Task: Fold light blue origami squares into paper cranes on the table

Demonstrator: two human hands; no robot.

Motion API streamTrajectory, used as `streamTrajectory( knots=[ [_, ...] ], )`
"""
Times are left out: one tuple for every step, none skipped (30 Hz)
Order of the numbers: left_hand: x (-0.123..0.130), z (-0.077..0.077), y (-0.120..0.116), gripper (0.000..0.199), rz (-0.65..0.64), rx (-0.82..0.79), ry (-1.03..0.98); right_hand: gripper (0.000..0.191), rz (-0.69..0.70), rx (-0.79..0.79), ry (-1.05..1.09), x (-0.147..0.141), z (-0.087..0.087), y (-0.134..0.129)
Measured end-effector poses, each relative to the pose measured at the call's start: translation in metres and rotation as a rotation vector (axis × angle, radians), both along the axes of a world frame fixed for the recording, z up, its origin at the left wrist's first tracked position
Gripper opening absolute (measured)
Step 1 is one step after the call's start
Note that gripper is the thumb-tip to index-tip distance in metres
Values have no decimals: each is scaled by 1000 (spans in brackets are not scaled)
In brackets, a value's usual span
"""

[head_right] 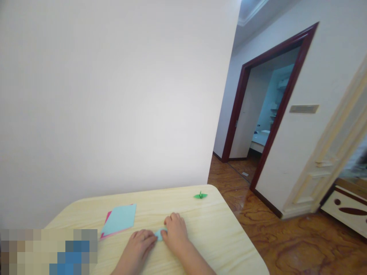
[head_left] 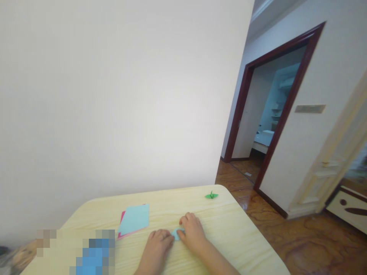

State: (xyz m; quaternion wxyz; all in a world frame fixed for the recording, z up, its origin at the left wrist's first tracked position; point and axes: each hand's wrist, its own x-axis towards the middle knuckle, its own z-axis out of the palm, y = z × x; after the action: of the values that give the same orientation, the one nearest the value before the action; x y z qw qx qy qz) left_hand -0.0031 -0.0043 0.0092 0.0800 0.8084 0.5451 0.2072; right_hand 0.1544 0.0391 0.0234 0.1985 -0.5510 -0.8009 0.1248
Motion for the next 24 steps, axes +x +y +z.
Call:
streamTrajectory(
  knots=[
    [1,1,1,20,11,-2,22,13,35,21,-8,2,0,0],
    [2,2,2,19,23,-2,35,10,78,32,-15,5,1,-1],
    [3,2,3,18,37,-1,39,9,124,33,-20,7,1,-2],
    [4,3,3,18,51,1,37,10,172,26,-19,10,1,-3],
    [5,3,4,17,64,3,32,11,217,21,-14,14,1,-4],
    [6,3,4,15,79,6,27,11,255,19,-3,17,1,-6],
    [7,4,5,15,95,8,22,11,284,22,11,20,1,-6],
    [8,4,5,14,109,9,17,11,307,25,24,23,1,-7],
    [9,4,5,14,120,10,12,11,322,25,35,25,1,-7],
    [10,4,5,14,130,10,7,11,327,22,39,27,2,-7],
    [11,3,5,14,139,10,3,9,325,14,34,27,3,-7],
    [12,2,5,14,148,10,-1,8,323,4,23,27,3,-6],
    [13,1,5,14,159,9,-4,8,319,-4,7,27,4,-5],
    [13,0,5,15,172,8,-6,8,313,-9,-10,26,4,-5],
    [14,-1,5,15,187,6,-8,9,306,-11,-25,24,5,-4],
    [14,-2,5,16,203,3,-10,9,299,-12,-37,23,5,-3],
    [14,-3,5,16,218,0,-11,10,290,-12,-46,22,5,-2],
    [15,-4,5,17,231,-3,-12,10,282,-12,-51,21,5,-2],
    [15,-4,5,18,243,-7,-13,11,276,-12,-54,20,5,-1],
    [15,-5,6,18,252,-11,-13,11,269,-12,-55,19,4,-1],
    [16,-5,6,19,260,-14,-14,12,261,-11,-57,18,4,0],
    [16,-5,6,19,268,-17,-15,13,250,-9,-58,17,3,0],
    [16,-5,6,20,275,-19,-16,14,238,-8,-60,16,2,1],
    [16,-5,6,20,283,-21,-16,14,224,-6,-62,15,0,1]
  ],
)
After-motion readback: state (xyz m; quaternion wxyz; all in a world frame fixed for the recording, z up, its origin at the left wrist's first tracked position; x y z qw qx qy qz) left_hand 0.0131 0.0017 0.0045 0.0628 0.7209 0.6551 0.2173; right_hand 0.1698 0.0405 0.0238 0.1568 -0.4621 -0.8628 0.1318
